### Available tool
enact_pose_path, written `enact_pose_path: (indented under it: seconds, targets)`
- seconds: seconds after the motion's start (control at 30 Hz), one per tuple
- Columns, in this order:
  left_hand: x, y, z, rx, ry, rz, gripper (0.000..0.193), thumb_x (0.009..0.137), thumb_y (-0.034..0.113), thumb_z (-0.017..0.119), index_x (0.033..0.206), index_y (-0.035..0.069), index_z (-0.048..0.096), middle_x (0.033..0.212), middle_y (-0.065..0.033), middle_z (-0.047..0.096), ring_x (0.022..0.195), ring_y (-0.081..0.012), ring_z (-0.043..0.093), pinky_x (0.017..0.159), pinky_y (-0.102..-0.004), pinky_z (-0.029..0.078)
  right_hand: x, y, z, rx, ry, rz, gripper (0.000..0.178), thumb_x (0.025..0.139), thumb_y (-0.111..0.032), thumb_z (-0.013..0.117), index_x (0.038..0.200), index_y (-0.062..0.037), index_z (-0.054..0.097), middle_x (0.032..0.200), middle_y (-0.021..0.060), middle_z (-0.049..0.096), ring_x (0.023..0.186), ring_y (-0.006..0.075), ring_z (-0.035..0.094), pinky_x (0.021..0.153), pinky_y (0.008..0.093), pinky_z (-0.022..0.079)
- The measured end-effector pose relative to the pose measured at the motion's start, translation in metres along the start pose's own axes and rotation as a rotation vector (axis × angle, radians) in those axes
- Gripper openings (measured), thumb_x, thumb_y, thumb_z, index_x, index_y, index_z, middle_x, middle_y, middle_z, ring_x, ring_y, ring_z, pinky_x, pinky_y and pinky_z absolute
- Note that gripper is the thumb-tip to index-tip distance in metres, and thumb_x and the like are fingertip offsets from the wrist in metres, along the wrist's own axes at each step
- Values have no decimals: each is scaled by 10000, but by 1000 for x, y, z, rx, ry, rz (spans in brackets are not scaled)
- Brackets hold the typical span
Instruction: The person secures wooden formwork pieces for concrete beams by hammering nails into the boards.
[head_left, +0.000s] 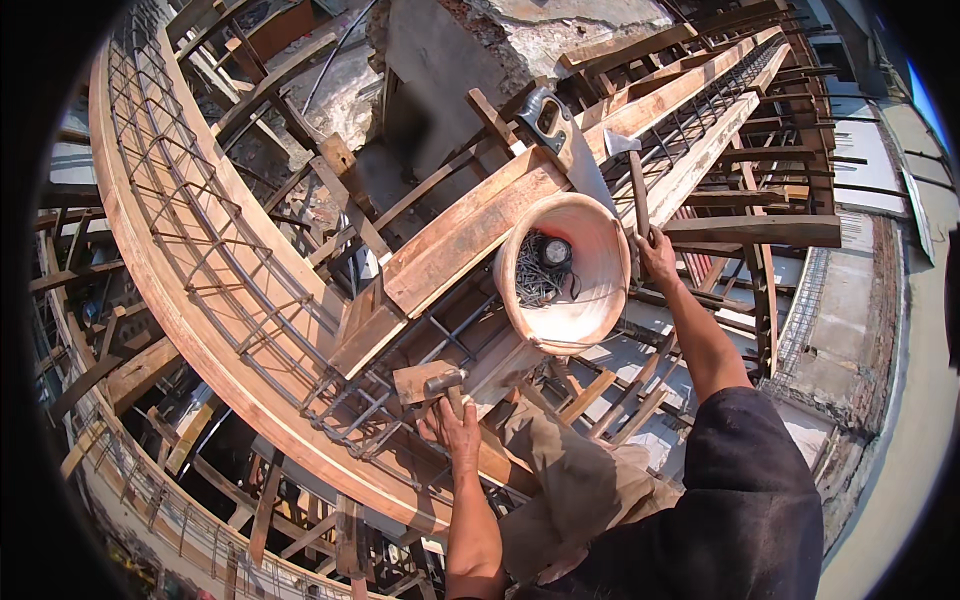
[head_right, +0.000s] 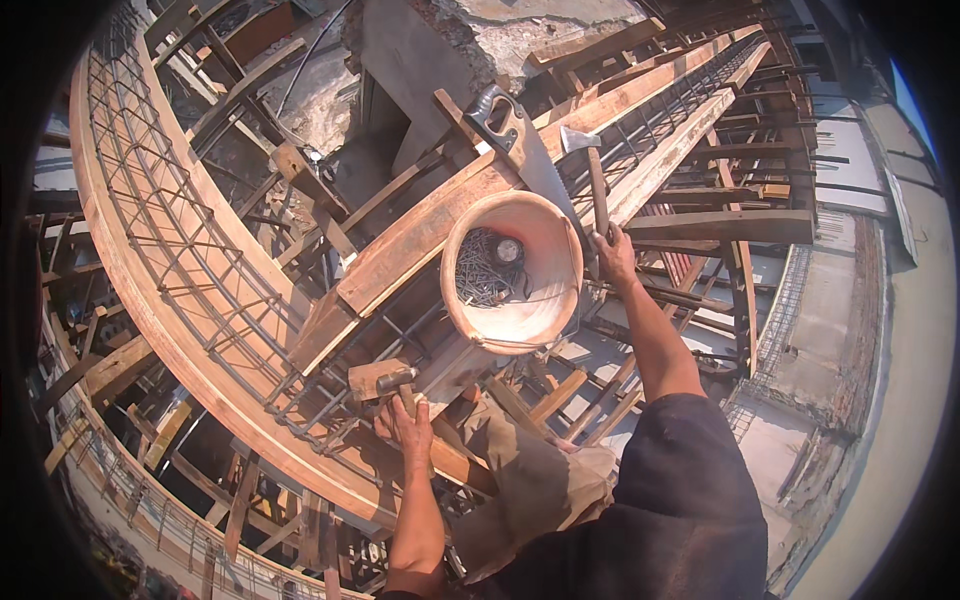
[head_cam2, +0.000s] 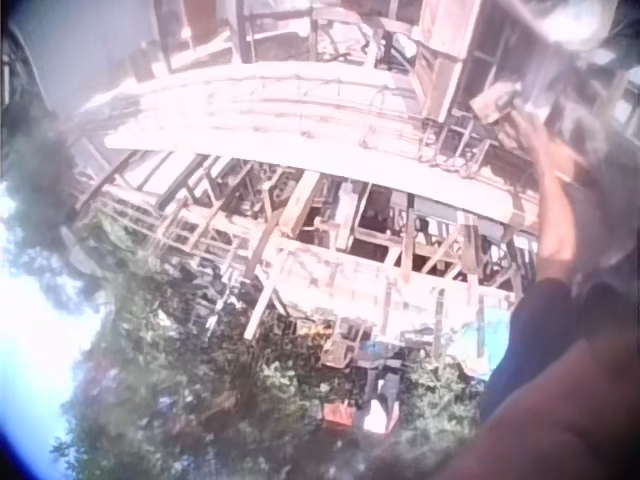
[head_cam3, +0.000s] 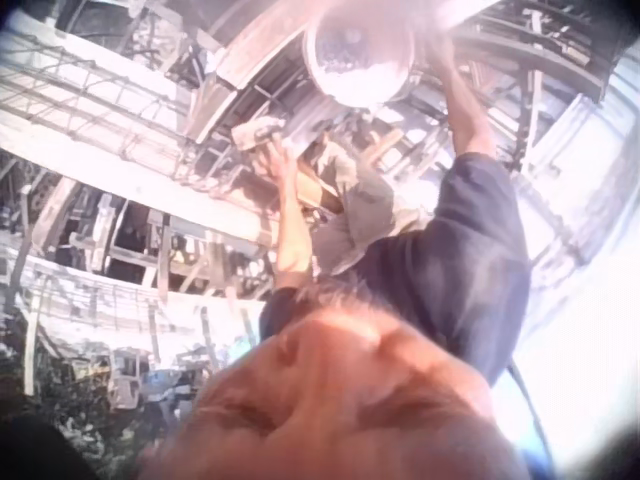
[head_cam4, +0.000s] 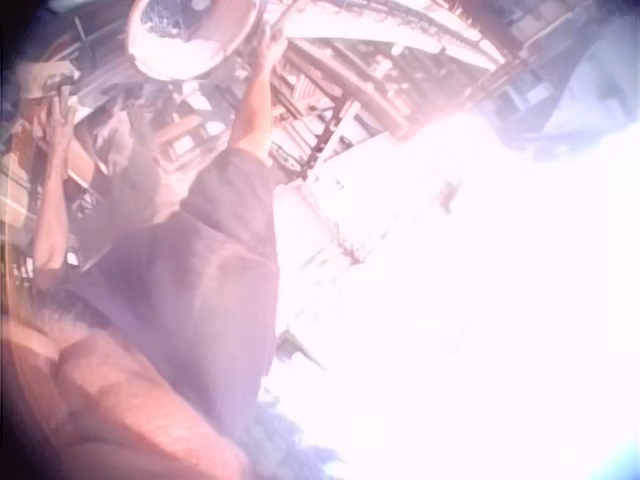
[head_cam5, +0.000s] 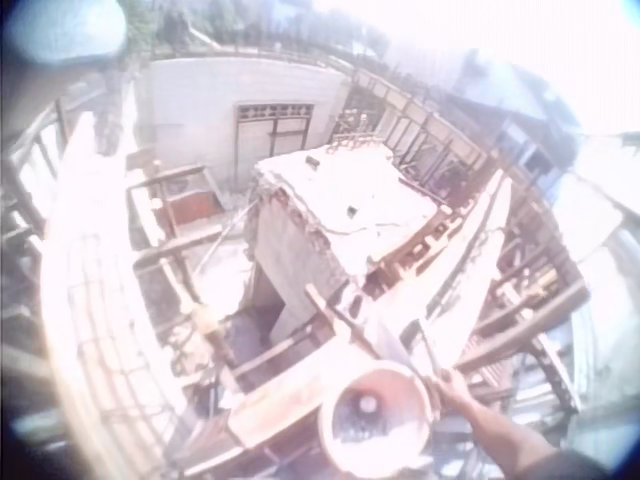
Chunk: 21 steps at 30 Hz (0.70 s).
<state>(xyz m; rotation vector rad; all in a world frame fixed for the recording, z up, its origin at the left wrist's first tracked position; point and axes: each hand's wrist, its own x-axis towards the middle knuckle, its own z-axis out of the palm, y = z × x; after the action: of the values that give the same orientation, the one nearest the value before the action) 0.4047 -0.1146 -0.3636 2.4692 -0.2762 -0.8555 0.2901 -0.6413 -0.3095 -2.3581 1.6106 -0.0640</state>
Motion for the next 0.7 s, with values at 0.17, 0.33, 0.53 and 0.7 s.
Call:
enact_pose_path:
  seconds: [0.17,0.33,0.53,0.7]
  targets:
    - [6,-9,-25,127,-119,-56,632,874,376,686,1339,-11,503,1382,-184,530,1364,-348,374,1146,-580,135,-56,-78,-1,254,133,-172,289,994,-196,602,1240,-44,605,1156,187,577,1040,304,599,890,397,496]
    - [4,-21,-12,95,-123,-24,695,893,404,660,1376,-60,472,1408,-235,492,1381,-373,334,1156,-564,129,-117,-188,-45,0,-466,-454,190,914,-133,628,1068,-28,668,937,157,651,887,365,686,776,459,553]
    - [6,-5,-21,45,-207,-85,740,885,424,669,1375,-94,467,1451,-262,436,1413,-377,282,1182,-556,88,-111,-173,41,-516,-671,-585,167,814,-101,605,858,-17,743,793,201,720,738,355,735,674,431,598]
    - [7,-7,-18,133,-164,-43,732,868,415,692,1363,-79,479,1422,-249,461,1396,-369,309,1184,-557,92,-109,-162,61,-436,-457,-530,141,770,-96,618,711,-65,742,732,184,719,706,312,745,612,398,588]
